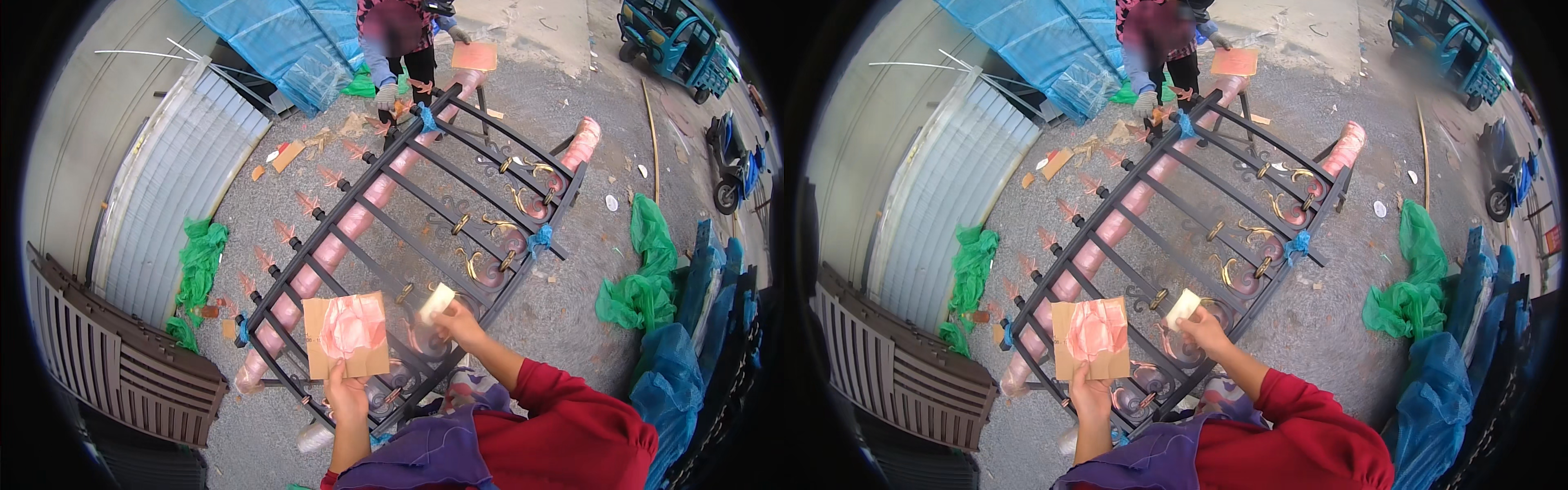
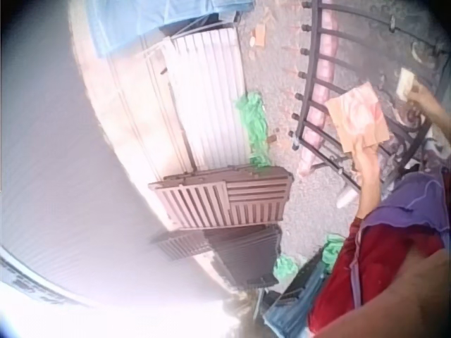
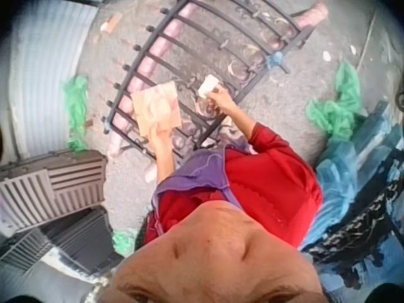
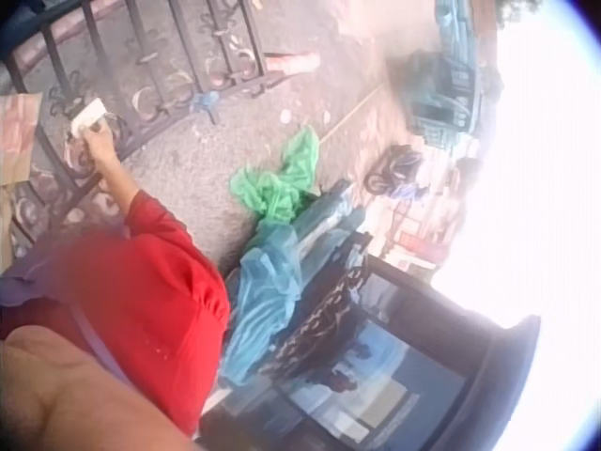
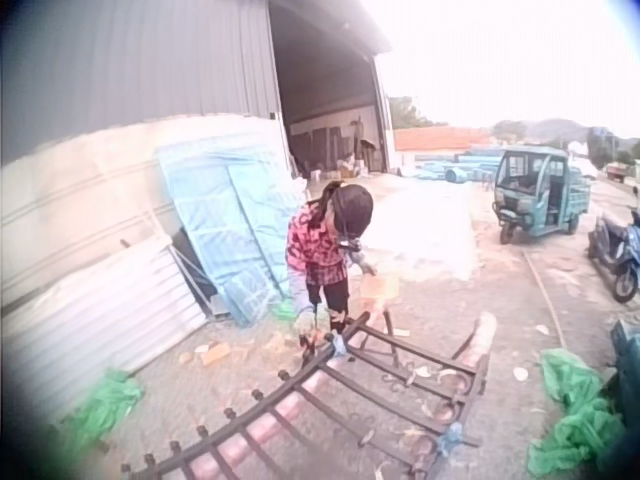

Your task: The person uses a foam sponge to apply pink paint from a cardboard palette onto the ornamental metal bars of a gate. They repeatedly dip the sponge into the paint and rub it along the gate's decorative elements, covering multiple sections over time.

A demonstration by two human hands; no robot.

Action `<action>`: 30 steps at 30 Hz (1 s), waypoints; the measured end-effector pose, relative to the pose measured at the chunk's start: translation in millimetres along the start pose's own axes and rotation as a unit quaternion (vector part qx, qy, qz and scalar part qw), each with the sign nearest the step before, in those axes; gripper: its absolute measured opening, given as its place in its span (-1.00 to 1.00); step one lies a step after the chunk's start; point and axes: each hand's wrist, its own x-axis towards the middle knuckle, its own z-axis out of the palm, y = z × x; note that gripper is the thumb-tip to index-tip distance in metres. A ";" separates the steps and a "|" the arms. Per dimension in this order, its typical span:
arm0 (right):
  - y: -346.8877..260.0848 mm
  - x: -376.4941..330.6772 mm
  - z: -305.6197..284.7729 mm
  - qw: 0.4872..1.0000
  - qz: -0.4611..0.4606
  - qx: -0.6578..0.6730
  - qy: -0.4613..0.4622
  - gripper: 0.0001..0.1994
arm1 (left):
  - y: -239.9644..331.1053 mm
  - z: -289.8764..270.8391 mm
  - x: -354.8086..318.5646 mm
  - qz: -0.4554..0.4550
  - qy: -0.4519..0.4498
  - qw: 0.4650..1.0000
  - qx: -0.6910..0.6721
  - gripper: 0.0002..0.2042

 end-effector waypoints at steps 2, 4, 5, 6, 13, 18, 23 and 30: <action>-8.6 -3.0 -1.1 0.999 -0.018 0.032 0.007 -0.68 | 1.4 2.3 -6.5 -0.007 -0.003 1.000 0.001 -0.67; -13.2 -0.2 -5.9 0.999 -0.009 0.023 0.023 -0.70 | 2.4 7.0 -9.5 -0.010 0.001 1.000 -0.002 -0.66; -15.7 -1.1 -8.2 0.999 -0.011 0.016 0.029 -0.71 | 0.6 6.4 -10.0 -0.013 0.006 1.000 -0.002 -0.66; -16.9 -2.2 -9.9 0.999 -0.013 0.009 0.035 -0.72 | -0.6 3.9 -10.2 -0.017 0.010 1.000 -0.002 -0.67; -16.7 -24.1 -5.7 0.993 -0.066 0.045 0.083 -0.68 | -1.0 -10.9 -4.2 -0.040 -0.023 0.999 -0.015 -0.63; -21.0 -48.2 13.9 0.981 -0.143 0.043 0.125 -0.67 | 0.0 -26.5 1.8 -0.036 -0.054 0.998 -0.007 -0.67; -22.8 -62.4 47.4 0.970 -0.210 -0.040 0.113 -0.66 | 1.9 -36.5 5.7 -0.042 -0.055 0.998 -0.013 -0.67; -20.3 -64.5 112.2 0.962 -0.248 -0.105 0.046 -0.63 | 4.5 -63.3 9.9 -0.053 -0.053 0.997 0.016 -0.65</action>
